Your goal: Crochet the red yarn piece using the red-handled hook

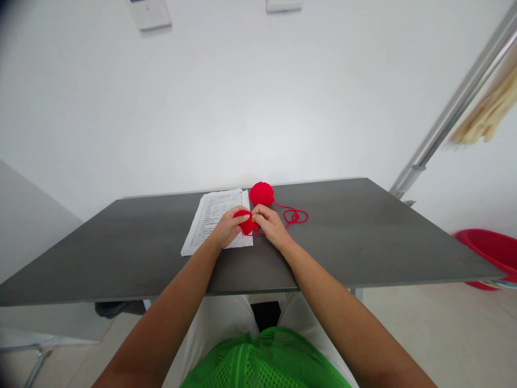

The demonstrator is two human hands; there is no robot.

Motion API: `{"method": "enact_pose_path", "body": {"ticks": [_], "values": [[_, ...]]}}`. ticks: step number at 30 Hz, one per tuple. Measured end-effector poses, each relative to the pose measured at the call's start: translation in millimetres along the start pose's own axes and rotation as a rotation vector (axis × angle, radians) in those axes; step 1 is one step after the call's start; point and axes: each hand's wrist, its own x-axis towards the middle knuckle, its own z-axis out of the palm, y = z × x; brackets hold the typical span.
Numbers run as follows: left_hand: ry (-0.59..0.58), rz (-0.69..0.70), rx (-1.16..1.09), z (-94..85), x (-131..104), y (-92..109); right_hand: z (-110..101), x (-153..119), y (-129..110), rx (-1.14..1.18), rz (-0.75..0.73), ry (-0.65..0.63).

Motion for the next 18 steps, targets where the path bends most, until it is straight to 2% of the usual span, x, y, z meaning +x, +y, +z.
{"method": "enact_pose_path", "body": {"ticks": [18], "values": [[-0.009, -0.004, 0.011, -0.1, -0.5, 0.1, 0.4, 0.0, -1.4, 0.000, 0.003, -0.009]]}}
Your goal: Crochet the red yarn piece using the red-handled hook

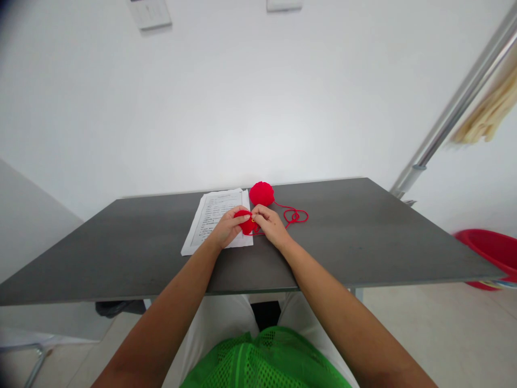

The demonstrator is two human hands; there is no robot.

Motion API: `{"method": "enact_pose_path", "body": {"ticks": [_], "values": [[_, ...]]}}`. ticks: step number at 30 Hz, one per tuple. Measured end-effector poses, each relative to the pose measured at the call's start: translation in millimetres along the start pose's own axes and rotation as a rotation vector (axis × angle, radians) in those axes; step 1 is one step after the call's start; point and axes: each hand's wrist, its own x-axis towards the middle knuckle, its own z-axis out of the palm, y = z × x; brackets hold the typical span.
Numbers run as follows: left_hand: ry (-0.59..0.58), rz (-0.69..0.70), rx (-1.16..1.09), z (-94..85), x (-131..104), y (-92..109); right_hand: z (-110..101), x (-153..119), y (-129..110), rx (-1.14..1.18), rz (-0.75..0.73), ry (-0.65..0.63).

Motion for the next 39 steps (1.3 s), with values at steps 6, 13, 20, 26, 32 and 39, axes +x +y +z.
{"method": "enact_pose_path", "body": {"ticks": [6, 13, 20, 26, 32, 39], "values": [[0.006, 0.001, -0.012, -0.7, 0.7, -1.9, -0.6, 0.2, -0.9, -0.017, -0.012, 0.007], [0.024, 0.002, -0.001, -0.9, 1.4, -1.8, -0.5, -0.9, 2.1, -0.060, -0.006, 0.008], [0.058, 0.003, 0.014, 1.0, 1.6, -1.5, -0.9, -1.0, 0.2, -0.070, 0.003, 0.013], [0.052, 0.011, 0.033, 0.8, 1.5, -1.6, -0.1, -1.4, 0.0, -0.062, 0.002, 0.024], [0.038, 0.008, 0.037, 0.6, 1.6, -2.8, -0.4, -1.4, 0.2, -0.069, -0.005, 0.023], [0.057, -0.011, -0.008, 1.0, 1.5, -2.0, -1.0, -0.7, 1.7, -0.070, -0.020, 0.023]]}}
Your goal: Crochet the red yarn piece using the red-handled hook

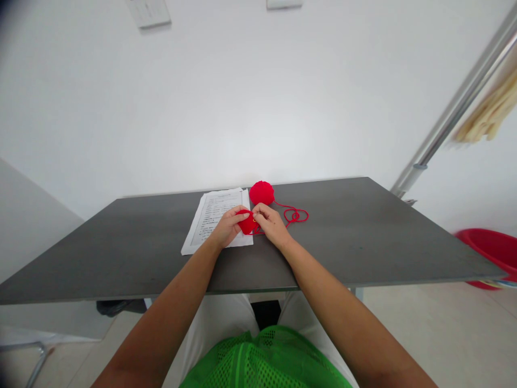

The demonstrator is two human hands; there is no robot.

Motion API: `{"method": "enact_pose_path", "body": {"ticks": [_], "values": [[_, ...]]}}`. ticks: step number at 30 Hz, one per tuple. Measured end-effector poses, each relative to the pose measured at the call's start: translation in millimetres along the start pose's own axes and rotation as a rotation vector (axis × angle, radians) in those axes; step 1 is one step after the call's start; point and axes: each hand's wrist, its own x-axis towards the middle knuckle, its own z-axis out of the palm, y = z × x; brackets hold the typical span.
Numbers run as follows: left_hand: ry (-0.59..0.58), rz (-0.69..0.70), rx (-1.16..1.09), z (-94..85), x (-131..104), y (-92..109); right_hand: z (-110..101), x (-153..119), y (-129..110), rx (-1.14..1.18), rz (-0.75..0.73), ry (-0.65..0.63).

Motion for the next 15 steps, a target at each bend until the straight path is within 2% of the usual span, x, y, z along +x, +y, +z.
{"method": "enact_pose_path", "body": {"ticks": [15], "values": [[0.016, 0.002, 0.061, -1.2, 1.4, -1.1, 0.8, -0.5, -0.8, -0.047, 0.022, 0.011]]}}
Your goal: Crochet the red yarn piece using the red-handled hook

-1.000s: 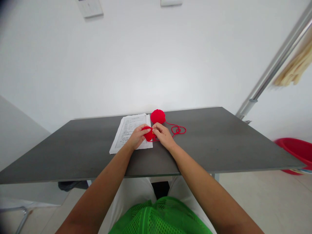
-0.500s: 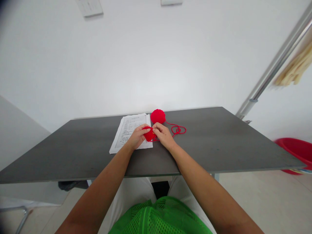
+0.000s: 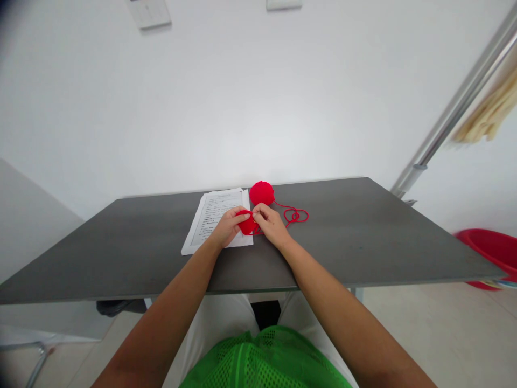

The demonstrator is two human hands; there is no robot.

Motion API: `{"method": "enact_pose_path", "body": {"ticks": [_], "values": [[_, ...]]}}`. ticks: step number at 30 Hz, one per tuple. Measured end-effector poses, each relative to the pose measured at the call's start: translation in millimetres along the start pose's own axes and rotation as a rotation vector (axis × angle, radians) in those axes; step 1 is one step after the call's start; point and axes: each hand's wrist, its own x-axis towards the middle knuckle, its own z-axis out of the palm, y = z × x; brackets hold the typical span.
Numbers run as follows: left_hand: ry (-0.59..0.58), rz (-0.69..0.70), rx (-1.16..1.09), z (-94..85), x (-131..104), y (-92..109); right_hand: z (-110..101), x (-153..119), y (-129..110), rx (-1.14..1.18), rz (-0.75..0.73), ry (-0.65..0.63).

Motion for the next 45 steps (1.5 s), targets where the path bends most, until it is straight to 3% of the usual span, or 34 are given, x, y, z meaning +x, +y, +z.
{"method": "enact_pose_path", "body": {"ticks": [45], "values": [[0.000, 0.031, 0.027, -0.4, -1.0, 0.4, -0.4, -0.7, 2.2, -0.041, -0.007, 0.011]]}}
